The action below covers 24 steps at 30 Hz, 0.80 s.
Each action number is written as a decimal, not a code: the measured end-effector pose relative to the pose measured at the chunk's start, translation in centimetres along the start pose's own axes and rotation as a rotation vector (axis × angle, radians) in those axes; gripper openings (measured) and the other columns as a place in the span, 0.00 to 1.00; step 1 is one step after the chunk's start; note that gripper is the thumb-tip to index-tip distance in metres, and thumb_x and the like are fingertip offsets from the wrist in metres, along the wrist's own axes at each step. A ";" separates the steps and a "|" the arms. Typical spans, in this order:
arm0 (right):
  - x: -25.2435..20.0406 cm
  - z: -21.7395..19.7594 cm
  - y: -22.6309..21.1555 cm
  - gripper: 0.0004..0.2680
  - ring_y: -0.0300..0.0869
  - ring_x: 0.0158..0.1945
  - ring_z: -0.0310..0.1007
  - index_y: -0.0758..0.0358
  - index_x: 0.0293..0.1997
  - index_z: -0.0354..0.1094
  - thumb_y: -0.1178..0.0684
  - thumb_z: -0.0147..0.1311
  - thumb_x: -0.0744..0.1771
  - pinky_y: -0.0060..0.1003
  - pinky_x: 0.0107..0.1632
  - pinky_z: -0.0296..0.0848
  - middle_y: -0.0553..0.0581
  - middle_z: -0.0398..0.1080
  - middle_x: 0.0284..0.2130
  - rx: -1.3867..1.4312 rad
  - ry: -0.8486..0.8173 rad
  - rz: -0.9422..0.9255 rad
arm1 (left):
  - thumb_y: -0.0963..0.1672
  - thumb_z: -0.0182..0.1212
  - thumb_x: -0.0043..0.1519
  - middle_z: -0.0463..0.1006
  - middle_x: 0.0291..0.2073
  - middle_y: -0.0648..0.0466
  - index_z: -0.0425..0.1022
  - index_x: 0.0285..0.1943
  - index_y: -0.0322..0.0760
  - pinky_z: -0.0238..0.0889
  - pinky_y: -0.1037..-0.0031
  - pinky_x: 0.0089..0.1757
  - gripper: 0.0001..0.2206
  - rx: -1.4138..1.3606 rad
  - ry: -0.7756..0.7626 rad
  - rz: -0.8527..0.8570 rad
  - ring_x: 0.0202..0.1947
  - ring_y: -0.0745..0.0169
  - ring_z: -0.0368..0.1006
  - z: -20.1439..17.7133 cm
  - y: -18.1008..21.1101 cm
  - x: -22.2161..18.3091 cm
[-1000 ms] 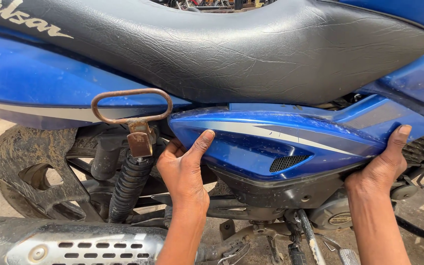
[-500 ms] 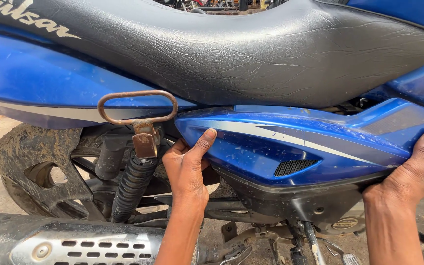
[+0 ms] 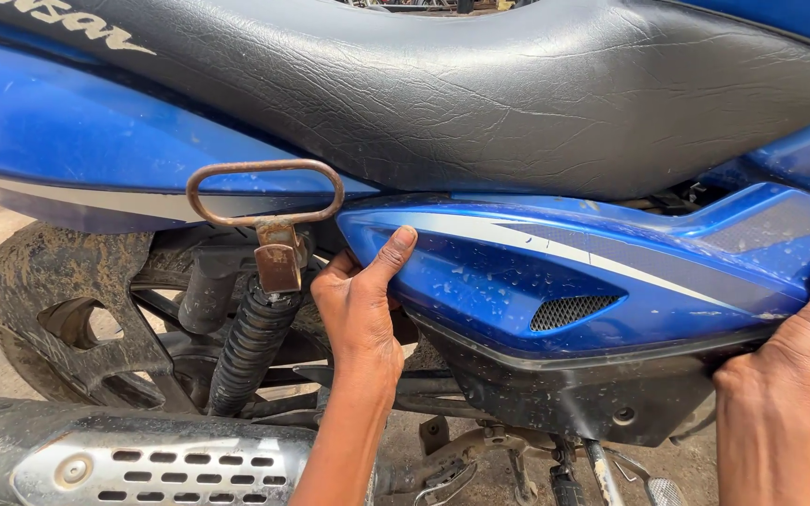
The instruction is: Remove and reinstall the side fairing panel of a motorcycle using a screwdriver.
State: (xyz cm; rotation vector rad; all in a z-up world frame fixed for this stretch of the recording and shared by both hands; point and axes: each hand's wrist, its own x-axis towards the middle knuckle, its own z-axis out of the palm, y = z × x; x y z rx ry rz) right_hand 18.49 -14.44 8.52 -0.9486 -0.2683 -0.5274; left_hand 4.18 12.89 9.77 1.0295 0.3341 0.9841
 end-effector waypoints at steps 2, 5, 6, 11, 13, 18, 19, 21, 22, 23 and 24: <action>0.5 -0.1 0.0 0.23 0.53 0.58 0.77 0.68 0.63 0.59 0.37 0.51 0.70 0.56 0.56 0.79 0.63 0.73 0.55 0.012 0.026 0.024 | 0.44 0.76 0.48 0.82 0.28 0.46 0.81 0.40 0.27 0.68 0.72 0.35 0.16 -0.005 0.011 -0.016 0.28 0.62 0.76 0.4 0.1 0.0; 1.7 -0.7 1.0 0.21 0.51 0.57 0.80 0.69 0.61 0.62 0.39 0.54 0.70 0.56 0.57 0.79 0.62 0.74 0.55 0.011 0.127 0.108 | 0.44 0.75 0.47 0.83 0.29 0.46 0.80 0.40 0.28 0.75 0.70 0.41 0.17 -0.043 0.032 -0.019 0.31 0.61 0.79 1.1 0.3 -0.1; 1.8 -0.9 1.2 0.21 0.50 0.57 0.80 0.69 0.60 0.64 0.40 0.55 0.70 0.56 0.57 0.78 0.61 0.74 0.56 0.036 0.140 0.159 | 0.44 0.76 0.48 0.83 0.31 0.47 0.79 0.40 0.28 0.74 0.70 0.43 0.17 -0.128 0.041 -0.020 0.33 0.62 0.78 1.5 0.4 -0.2; 2.4 -0.8 3.8 0.23 0.49 0.60 0.77 0.68 0.62 0.64 0.37 0.56 0.68 0.53 0.62 0.77 0.60 0.72 0.58 0.126 0.102 0.160 | 0.45 0.76 0.49 0.82 0.35 0.49 0.79 0.43 0.29 0.72 0.69 0.48 0.17 -0.165 0.044 0.002 0.38 0.64 0.78 1.6 -0.2 -0.3; 3.0 -1.1 6.0 0.28 0.50 0.65 0.72 0.69 0.66 0.60 0.32 0.54 0.68 0.51 0.67 0.72 0.61 0.69 0.61 0.108 0.040 0.086 | 0.45 0.76 0.49 0.83 0.37 0.49 0.80 0.45 0.29 0.68 0.71 0.51 0.18 -0.153 0.017 0.069 0.41 0.64 0.77 0.8 -1.3 0.0; 2.4 -0.9 5.5 0.33 0.52 0.69 0.69 0.69 0.69 0.55 0.26 0.51 0.68 0.53 0.68 0.68 0.63 0.66 0.63 0.039 -0.043 -0.003 | 0.47 0.74 0.51 0.82 0.38 0.49 0.79 0.45 0.30 0.67 0.68 0.51 0.19 -0.257 -0.088 -0.018 0.42 0.62 0.78 -2.2 -3.0 2.0; 2.1 -0.5 4.7 0.33 0.53 0.68 0.69 0.68 0.69 0.54 0.25 0.50 0.67 0.54 0.67 0.68 0.63 0.65 0.63 0.009 -0.068 -0.027 | 0.48 0.73 0.51 0.83 0.37 0.50 0.80 0.44 0.30 0.69 0.66 0.49 0.19 -0.344 -0.154 -0.109 0.42 0.61 0.78 -3.0 -3.2 2.6; 1.9 -0.2 4.2 0.33 0.52 0.68 0.69 0.67 0.68 0.54 0.25 0.49 0.66 0.54 0.66 0.69 0.63 0.65 0.62 -0.016 -0.079 -0.027 | 0.49 0.73 0.52 0.82 0.37 0.49 0.79 0.43 0.31 0.69 0.63 0.47 0.17 -0.334 -0.198 -0.100 0.41 0.59 0.78 -4.3 -3.8 3.3; 1.9 -0.2 4.0 0.33 0.52 0.67 0.69 0.65 0.67 0.53 0.24 0.49 0.66 0.55 0.65 0.69 0.62 0.65 0.60 -0.042 -0.082 -0.030 | 0.49 0.72 0.54 0.82 0.37 0.49 0.79 0.42 0.32 0.69 0.61 0.46 0.16 -0.322 -0.250 -0.095 0.40 0.57 0.77 -4.9 -4.1 3.6; 1.7 0.0 3.9 0.33 0.52 0.67 0.69 0.65 0.67 0.53 0.24 0.49 0.66 0.55 0.65 0.69 0.62 0.65 0.60 -0.038 -0.082 -0.028 | 0.49 0.72 0.54 0.82 0.37 0.49 0.79 0.42 0.32 0.69 0.61 0.46 0.16 -0.318 -0.250 -0.092 0.40 0.57 0.77 -4.9 -3.9 3.5; 1.5 0.3 3.8 0.34 0.52 0.67 0.69 0.64 0.67 0.53 0.23 0.49 0.65 0.55 0.65 0.70 0.62 0.65 0.60 -0.058 -0.073 -0.031 | 0.48 0.72 0.54 0.82 0.35 0.49 0.79 0.41 0.32 0.71 0.60 0.45 0.16 -0.249 -0.253 -0.083 0.39 0.57 0.77 -5.0 -3.7 3.4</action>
